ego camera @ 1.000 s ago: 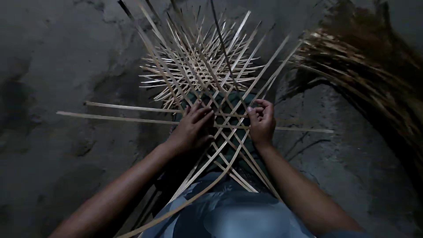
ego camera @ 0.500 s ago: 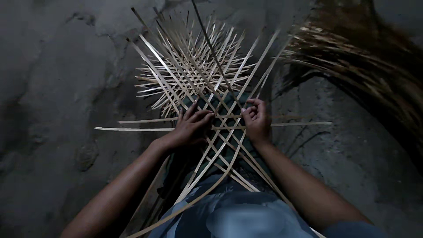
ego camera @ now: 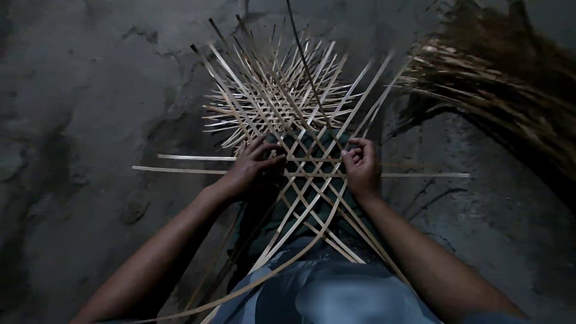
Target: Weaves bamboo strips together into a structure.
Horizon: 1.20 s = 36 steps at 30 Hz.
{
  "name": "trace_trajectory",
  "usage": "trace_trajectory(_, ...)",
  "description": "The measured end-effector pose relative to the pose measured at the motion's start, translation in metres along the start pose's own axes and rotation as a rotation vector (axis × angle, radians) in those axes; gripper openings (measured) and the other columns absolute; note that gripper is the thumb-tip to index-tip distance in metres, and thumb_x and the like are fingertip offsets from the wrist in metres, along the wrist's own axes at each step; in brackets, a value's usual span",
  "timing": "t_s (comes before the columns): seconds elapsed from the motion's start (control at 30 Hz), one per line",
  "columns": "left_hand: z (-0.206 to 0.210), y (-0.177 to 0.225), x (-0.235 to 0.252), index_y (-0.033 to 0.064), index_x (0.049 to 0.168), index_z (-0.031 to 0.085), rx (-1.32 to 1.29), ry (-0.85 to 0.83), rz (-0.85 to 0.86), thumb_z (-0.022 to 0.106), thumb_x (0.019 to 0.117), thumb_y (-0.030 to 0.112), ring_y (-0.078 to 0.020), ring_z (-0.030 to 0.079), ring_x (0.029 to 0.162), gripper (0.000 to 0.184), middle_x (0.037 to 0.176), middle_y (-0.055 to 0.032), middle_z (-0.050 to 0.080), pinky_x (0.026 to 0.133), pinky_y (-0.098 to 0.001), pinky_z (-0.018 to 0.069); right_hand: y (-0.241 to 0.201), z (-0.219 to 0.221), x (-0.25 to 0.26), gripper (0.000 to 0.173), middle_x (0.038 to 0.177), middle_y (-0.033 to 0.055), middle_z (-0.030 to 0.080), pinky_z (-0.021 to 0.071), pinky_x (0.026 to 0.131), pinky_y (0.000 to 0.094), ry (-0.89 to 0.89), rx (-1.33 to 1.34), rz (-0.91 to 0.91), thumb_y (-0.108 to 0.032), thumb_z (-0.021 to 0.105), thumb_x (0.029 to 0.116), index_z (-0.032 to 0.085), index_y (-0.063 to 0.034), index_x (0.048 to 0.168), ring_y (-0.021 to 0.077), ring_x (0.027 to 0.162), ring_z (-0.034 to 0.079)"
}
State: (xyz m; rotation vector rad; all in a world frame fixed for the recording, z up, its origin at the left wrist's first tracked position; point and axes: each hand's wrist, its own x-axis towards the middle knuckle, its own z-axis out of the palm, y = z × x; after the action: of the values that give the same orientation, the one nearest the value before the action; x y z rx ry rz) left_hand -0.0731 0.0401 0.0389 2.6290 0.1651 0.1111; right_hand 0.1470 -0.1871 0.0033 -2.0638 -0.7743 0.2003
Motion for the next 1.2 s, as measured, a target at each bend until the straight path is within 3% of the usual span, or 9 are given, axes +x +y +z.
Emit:
trace_trajectory(0.1, 0.008, -0.005, -0.002, 0.0288, 0.150, 0.054, -0.022, -0.046, 0.004, 0.075, 0.0890, 0.040, -0.0410, 0.020, 0.154, 0.065, 0.157, 0.0017, 0.047, 0.112, -0.0822, 0.0115, 0.002, 0.001, 0.000, 0.036, 0.089, 0.0075, 0.061, 0.0520, 0.062, 0.0346, 0.010, 0.012, -0.014, -0.020, 0.062, 0.1021, 0.055, -0.0098, 0.135, 0.0170, 0.069, 0.058)
trace_trajectory(0.27, 0.012, -0.012, 0.001, 0.0283, 0.154, 0.048, -0.065, -0.100, 0.010, 0.071, 0.0919, 0.041, -0.0399, 0.013, 0.157, 0.067, 0.161, 0.0035, 0.041, 0.111, -0.0840, 0.0057, 0.002, 0.001, -0.001, 0.037, 0.090, 0.0081, 0.062, 0.0528, 0.062, 0.0365, 0.012, -0.007, -0.021, -0.020, 0.062, 0.1021, 0.054, -0.0090, 0.136, 0.0181, 0.069, 0.058)
trace_trajectory(0.53, 0.005, -0.002, -0.001, 0.0352, 0.150, 0.053, 0.044, -0.041, -0.017, 0.071, 0.0928, 0.034, -0.0414, 0.015, 0.156, 0.060, 0.160, 0.0019, 0.042, 0.108, -0.0866, 0.0080, 0.000, 0.002, 0.000, 0.036, 0.090, 0.0075, 0.061, 0.0530, 0.062, 0.0364, 0.015, 0.000, 0.004, -0.021, 0.062, 0.1015, 0.055, -0.0099, 0.135, 0.0172, 0.069, 0.058)
trace_trajectory(0.57, 0.002, 0.002, -0.003, 0.0368, 0.147, 0.056, 0.064, 0.019, -0.046, 0.073, 0.0911, 0.035, -0.0409, 0.020, 0.155, 0.059, 0.159, -0.0014, 0.044, 0.111, -0.0840, 0.0106, -0.001, 0.002, 0.000, 0.037, 0.091, 0.0070, 0.062, 0.0532, 0.063, 0.0361, 0.018, -0.002, 0.008, -0.022, 0.063, 0.1009, 0.056, -0.0102, 0.135, 0.0167, 0.071, 0.059)
trace_trajectory(0.63, -0.006, 0.009, -0.009, 0.0280, 0.141, 0.062, 0.078, 0.150, -0.138, 0.078, 0.0872, 0.042, -0.0387, 0.040, 0.144, 0.058, 0.147, -0.0090, 0.055, 0.111, -0.0707, 0.0324, 0.000, 0.002, 0.000, 0.037, 0.090, 0.0062, 0.062, 0.0533, 0.065, 0.0363, 0.013, 0.007, 0.023, -0.021, 0.063, 0.1007, 0.056, -0.0109, 0.135, 0.0162, 0.071, 0.059)
trace_trajectory(0.7, -0.013, 0.012, -0.014, 0.0194, 0.136, 0.067, 0.068, 0.172, -0.257, 0.079, 0.0888, 0.038, -0.0385, 0.054, 0.123, 0.052, 0.128, -0.0141, 0.062, 0.096, -0.0620, 0.0465, 0.002, 0.004, 0.000, 0.038, 0.089, 0.0057, 0.062, 0.0537, 0.065, 0.0364, 0.017, 0.019, 0.026, -0.021, 0.064, 0.1005, 0.056, -0.0107, 0.136, 0.0158, 0.070, 0.059)
trace_trajectory(0.77, -0.010, 0.011, -0.018, 0.0174, 0.132, 0.070, 0.045, 0.112, -0.289, 0.078, 0.0900, 0.024, -0.0357, 0.062, 0.110, 0.043, 0.116, -0.0149, 0.067, 0.093, -0.0573, 0.0513, 0.002, 0.005, 0.000, 0.038, 0.087, 0.0051, 0.063, 0.0535, 0.064, 0.0360, 0.018, 0.025, 0.020, -0.020, 0.064, 0.0998, 0.056, -0.0111, 0.136, 0.0149, 0.069, 0.059)
trace_trajectory(0.87, -0.004, 0.010, -0.019, 0.0138, 0.140, 0.063, -0.079, 0.037, -0.304, 0.070, 0.0942, 0.009, -0.0287, 0.068, 0.101, 0.047, 0.114, -0.0143, 0.068, 0.092, -0.0486, 0.0559, 0.001, 0.005, 0.001, 0.037, 0.088, 0.0057, 0.062, 0.0537, 0.065, 0.0350, 0.024, 0.028, 0.007, -0.018, 0.065, 0.0996, 0.056, -0.0102, 0.135, 0.0144, 0.070, 0.059)
trace_trajectory(1.2, 0.007, -0.010, -0.021, 0.0173, 0.141, 0.063, -0.212, 0.107, -0.138, 0.072, 0.0923, 0.006, -0.0192, 0.070, 0.102, 0.050, 0.115, -0.0081, 0.071, 0.092, -0.0410, 0.0585, 0.005, 0.005, 0.003, 0.038, 0.090, 0.0064, 0.062, 0.0531, 0.067, 0.0344, 0.029, 0.008, 0.002, -0.019, 0.063, 0.0991, 0.057, -0.0072, 0.135, 0.0143, 0.073, 0.060)
